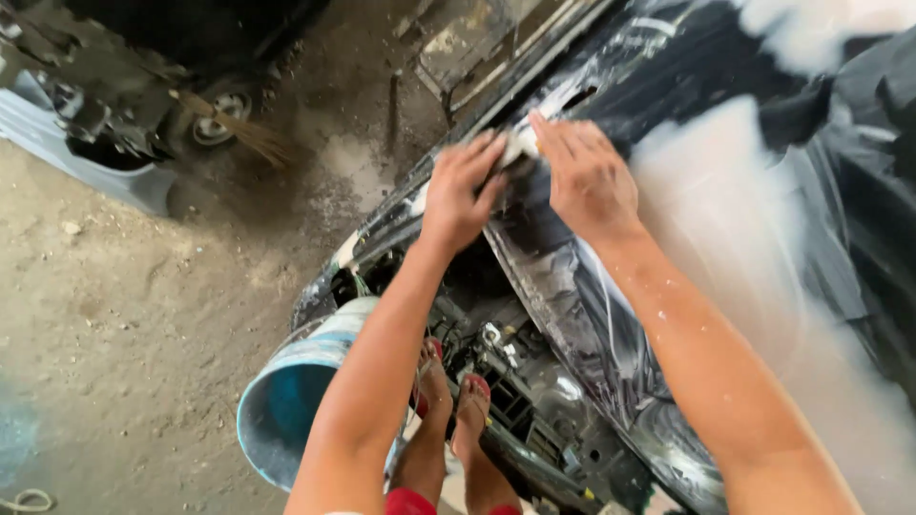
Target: Wet sanding a car panel to smooth out body filler using a sponge and sanding block.
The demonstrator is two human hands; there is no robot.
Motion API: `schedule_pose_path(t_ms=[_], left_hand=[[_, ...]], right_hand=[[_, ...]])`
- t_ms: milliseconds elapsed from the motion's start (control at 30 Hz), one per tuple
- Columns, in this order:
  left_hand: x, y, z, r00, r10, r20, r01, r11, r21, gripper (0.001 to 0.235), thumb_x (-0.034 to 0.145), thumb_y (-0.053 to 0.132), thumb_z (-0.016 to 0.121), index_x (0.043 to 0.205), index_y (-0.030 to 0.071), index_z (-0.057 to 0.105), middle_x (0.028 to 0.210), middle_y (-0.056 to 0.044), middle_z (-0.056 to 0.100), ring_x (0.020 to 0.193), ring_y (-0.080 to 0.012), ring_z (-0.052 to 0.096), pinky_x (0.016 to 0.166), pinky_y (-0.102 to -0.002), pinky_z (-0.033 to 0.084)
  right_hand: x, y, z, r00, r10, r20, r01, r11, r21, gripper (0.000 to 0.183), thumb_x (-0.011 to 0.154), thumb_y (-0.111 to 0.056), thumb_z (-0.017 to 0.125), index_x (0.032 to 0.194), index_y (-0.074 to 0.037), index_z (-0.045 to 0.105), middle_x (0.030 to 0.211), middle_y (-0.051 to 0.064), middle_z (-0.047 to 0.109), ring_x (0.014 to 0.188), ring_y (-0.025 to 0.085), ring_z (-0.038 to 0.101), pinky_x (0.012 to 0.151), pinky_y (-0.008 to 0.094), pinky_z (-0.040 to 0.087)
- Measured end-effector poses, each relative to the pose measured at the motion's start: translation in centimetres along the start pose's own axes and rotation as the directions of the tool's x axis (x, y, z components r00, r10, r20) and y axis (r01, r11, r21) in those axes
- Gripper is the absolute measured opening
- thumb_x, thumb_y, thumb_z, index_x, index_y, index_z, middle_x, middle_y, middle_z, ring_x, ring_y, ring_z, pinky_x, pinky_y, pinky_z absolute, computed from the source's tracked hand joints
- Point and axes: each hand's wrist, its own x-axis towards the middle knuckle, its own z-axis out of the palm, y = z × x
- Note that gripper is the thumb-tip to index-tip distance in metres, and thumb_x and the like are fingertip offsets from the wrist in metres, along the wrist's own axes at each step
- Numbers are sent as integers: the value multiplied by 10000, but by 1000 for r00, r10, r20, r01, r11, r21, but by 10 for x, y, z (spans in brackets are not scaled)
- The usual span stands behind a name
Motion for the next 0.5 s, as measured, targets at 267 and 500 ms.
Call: schedule_pose_path(t_ms=[267,500], left_hand=[[-10,3,-12,996,-25,88,31,997,-64,420,1043,299,580,1445,191,523,1482,-79,525,1259,-302,507,1092,-443,411],[27,9,-13,983,58,176,-47,997,-62,435,1023,241,585,1432,106,523,1465,-171,538,1355,-353,503,1113,-499,340]], right_hand=[[25,1,-22,965,169,200,-232,905,356,435,905,50,557,1329,-21,622,1053,107,713,926,319,647,808,423,517],[-37,190,-70,979,203,23,-199,971,-133,317,1173,-233,760,1143,64,655,1133,280,609,1024,432,515,865,504,403]])
